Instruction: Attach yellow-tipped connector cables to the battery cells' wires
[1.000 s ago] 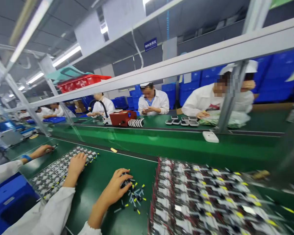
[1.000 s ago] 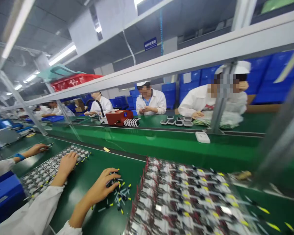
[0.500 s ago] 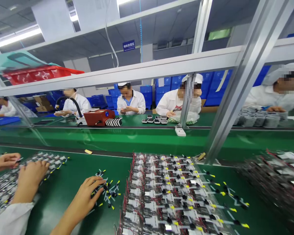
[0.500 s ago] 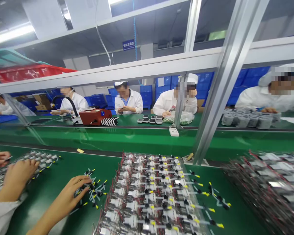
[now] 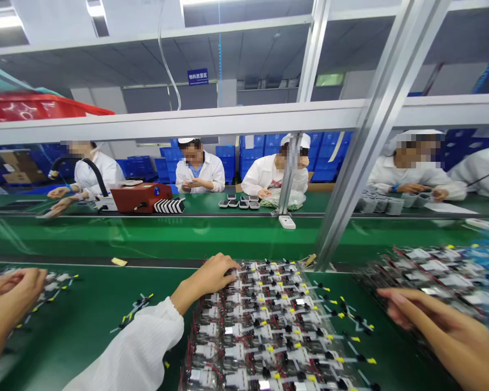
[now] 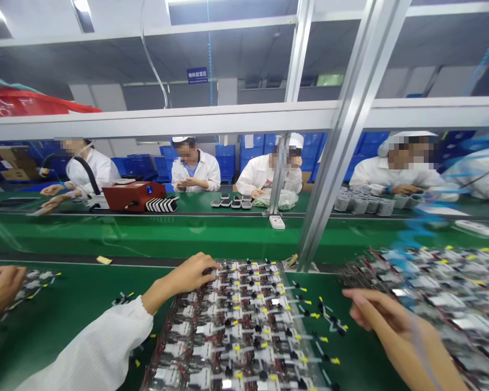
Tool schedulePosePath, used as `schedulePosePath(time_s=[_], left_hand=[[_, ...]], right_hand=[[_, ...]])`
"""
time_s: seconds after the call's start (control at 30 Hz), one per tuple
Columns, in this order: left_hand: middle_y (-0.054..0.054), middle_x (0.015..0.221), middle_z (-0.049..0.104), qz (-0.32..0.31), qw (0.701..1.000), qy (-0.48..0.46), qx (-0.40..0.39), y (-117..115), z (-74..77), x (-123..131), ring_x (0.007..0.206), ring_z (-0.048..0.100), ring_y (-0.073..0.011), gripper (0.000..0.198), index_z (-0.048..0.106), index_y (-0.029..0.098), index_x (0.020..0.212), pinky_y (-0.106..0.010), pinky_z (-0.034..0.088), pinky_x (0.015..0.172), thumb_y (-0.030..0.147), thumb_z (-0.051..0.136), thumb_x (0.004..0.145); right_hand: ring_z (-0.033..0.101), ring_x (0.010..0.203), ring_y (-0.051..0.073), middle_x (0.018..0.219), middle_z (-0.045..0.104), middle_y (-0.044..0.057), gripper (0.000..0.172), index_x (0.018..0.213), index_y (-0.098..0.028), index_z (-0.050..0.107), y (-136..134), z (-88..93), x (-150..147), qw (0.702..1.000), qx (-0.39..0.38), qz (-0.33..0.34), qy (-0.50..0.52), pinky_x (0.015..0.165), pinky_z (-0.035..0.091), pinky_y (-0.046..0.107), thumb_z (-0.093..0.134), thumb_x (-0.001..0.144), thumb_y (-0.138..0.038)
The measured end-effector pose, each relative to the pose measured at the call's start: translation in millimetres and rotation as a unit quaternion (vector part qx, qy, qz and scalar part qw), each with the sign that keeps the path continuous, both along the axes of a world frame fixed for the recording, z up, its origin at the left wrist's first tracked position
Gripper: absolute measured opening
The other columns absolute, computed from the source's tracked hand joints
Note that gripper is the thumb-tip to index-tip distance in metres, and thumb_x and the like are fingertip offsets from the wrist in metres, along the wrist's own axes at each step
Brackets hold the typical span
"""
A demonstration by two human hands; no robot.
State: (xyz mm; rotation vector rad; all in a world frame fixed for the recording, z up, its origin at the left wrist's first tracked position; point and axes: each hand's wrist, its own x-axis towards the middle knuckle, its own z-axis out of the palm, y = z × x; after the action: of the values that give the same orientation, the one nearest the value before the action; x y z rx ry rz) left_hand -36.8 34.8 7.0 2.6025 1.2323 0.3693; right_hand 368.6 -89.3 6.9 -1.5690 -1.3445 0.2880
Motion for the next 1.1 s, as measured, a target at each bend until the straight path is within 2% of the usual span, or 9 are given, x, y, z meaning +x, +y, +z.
schedulePosePath(time_s=[0.1,0.17,0.23,0.4,0.53,0.63,0.9,1.0,1.1], left_hand=[[-0.006,0.109,0.068,-0.011,1.0,-0.005,-0.003,0,-2.1,-4,0.105,0.059,-0.0248,0.026,0.065,0.025,0.116,-0.035,0.046,0.092,0.027,0.057,0.091],[-0.005,0.109,0.066,-0.015,1.0,-0.006,-0.003,-1,-1.0,-6,0.103,0.06,-0.0231,0.028,0.064,0.026,0.117,-0.033,0.046,0.09,0.027,0.055,0.091],[-0.006,0.107,0.065,-0.015,1.0,-0.003,0.004,-2,-0.4,-5,0.102,0.06,-0.0227,0.029,0.065,0.025,0.118,-0.033,0.046,0.09,0.027,0.053,0.091],[-0.006,0.104,0.065,0.005,1.0,0.011,0.019,-2,-2.8,0,0.099,0.06,-0.0239,0.025,0.067,0.024,0.111,-0.034,0.046,0.088,0.025,0.055,0.089],[-0.006,0.111,0.065,0.016,1.0,0.014,0.018,-5,-2.6,0,0.103,0.058,-0.0251,0.027,0.062,0.024,0.117,-0.037,0.045,0.091,0.025,0.054,0.091],[-0.006,0.116,0.062,-0.009,1.0,0.012,0.005,-5,-2.4,-3,0.105,0.056,-0.024,0.031,0.058,0.027,0.124,-0.037,0.044,0.093,0.024,0.049,0.095],[-0.003,0.108,0.069,-0.015,0.999,-0.01,-0.034,8,8.1,4,0.103,0.061,-0.022,0.023,0.068,0.027,0.108,-0.034,0.046,0.094,0.022,0.052,0.093],[-0.003,0.116,0.07,0.018,0.999,-0.026,-0.009,2,24.1,-14,0.112,0.059,-0.0228,0.029,0.065,0.027,0.118,-0.037,0.045,0.1,0.027,0.047,0.096],[-0.003,0.122,0.068,0.094,0.995,-0.022,0.038,-31,28.8,-62,0.116,0.059,-0.024,0.033,0.064,0.03,0.12,-0.039,0.045,0.103,0.033,0.04,0.098]], right_hand=[[0.066,0.057,0.025,0.062,0.069,0.008,0.053,0.077,-0.023,0.075,27,23.6,-19,0.999,-0.005,0.025,0.034,0.053,0.057,0.029,0.065,0.064,-0.073],[0.064,0.059,0.022,0.063,0.067,0.007,0.051,0.082,-0.02,0.074,46,24.3,-27,0.998,0.019,0.057,0.029,0.056,0.055,0.027,0.063,0.071,-0.069],[0.062,0.061,0.021,0.064,0.065,0.005,0.048,0.086,-0.018,0.072,66,12.2,-29,0.996,0.048,0.077,0.016,0.057,0.053,0.027,0.059,0.078,-0.064],[0.061,0.058,0.019,0.061,0.062,0.002,0.043,0.089,-0.019,0.07,98,-43.6,-15,0.996,0.077,0.044,-0.004,0.056,0.049,0.028,0.052,0.085,-0.058],[0.062,0.057,0.02,0.059,0.062,0.002,0.044,0.089,-0.02,0.071,98,-66.2,-2,0.998,0.052,0.036,-0.023,0.054,0.048,0.028,0.052,0.084,-0.059],[0.062,0.057,0.02,0.06,0.063,0.002,0.047,0.088,-0.02,0.071,96,-63.6,2,0.999,0.04,0.021,-0.024,0.054,0.047,0.03,0.05,0.083,-0.061],[0.06,0.056,0.02,0.059,0.062,0.002,0.044,0.088,-0.019,0.07,94,-61.8,2,0.998,0.054,0.007,-0.017,0.053,0.045,0.029,0.051,0.084,-0.059],[0.06,0.055,0.02,0.059,0.061,0.002,0.046,0.089,-0.019,0.07,95,-66.0,5,0.999,0.045,0.008,-0.025,0.052,0.044,0.029,0.051,0.084,-0.061],[0.06,0.056,0.02,0.059,0.062,0.002,0.048,0.088,-0.019,0.071,95,-67.8,10,0.999,0.031,-0.004,-0.03,0.053,0.044,0.029,0.05,0.082,-0.062]])
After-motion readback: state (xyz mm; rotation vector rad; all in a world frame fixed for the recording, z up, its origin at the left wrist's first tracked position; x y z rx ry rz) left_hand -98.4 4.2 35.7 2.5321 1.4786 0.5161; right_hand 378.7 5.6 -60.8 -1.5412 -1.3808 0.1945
